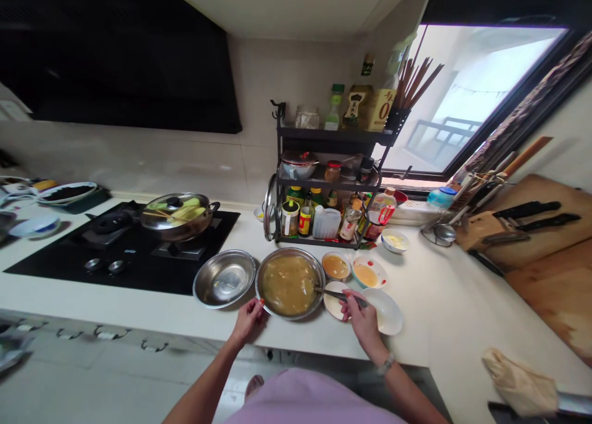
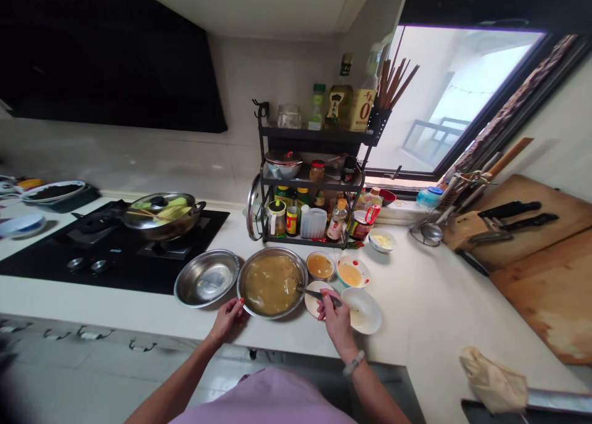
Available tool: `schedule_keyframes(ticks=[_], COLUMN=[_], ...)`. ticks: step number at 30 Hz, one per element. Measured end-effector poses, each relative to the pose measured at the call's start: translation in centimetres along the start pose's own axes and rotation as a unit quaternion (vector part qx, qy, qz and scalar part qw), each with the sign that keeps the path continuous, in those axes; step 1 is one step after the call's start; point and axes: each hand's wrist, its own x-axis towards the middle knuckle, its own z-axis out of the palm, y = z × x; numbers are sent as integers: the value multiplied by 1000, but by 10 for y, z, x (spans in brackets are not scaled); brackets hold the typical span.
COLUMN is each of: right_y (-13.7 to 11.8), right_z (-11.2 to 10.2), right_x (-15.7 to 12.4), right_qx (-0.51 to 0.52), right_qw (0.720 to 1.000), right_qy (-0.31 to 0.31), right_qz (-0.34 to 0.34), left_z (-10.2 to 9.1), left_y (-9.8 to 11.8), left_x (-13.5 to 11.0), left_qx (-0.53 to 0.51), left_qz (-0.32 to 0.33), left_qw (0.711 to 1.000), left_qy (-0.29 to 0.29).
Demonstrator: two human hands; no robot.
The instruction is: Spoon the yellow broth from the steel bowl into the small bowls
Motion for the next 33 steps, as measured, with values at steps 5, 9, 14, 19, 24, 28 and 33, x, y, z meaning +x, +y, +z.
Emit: schedule_keyframes(ticks=[5,9,14,19,24,28,33], right_y=[-5,-8,-14,-23,-30,-33,-34], right_z=[-3,-5,-5,-8,-21,-41,-74], right_x=[3,4,3,4,9,19,33], right_qx=[54,95,145,165,180,194,200], right_qw=[996,992,984,979,975,968,957], right_qy=[57,68,82,93,113,150,210], right_qz=[31,42,65,71,67,58,25], left_z=[-1,-2,-2,-2,-1,0,-2], left_y=[-2,-4,-4,-3,-2,-1,-4], left_x=[2,2,2,2,1,0,2], left_qx=[-1,-1,-3,-6,-7,-12,-15], left_qz=[5,5,0,1,3,-1,3], left_qw=[1000,1000,1000,1000,1000,1000,1000], left_qy=[-1,-7,-6,-5,-1,-7,-10])
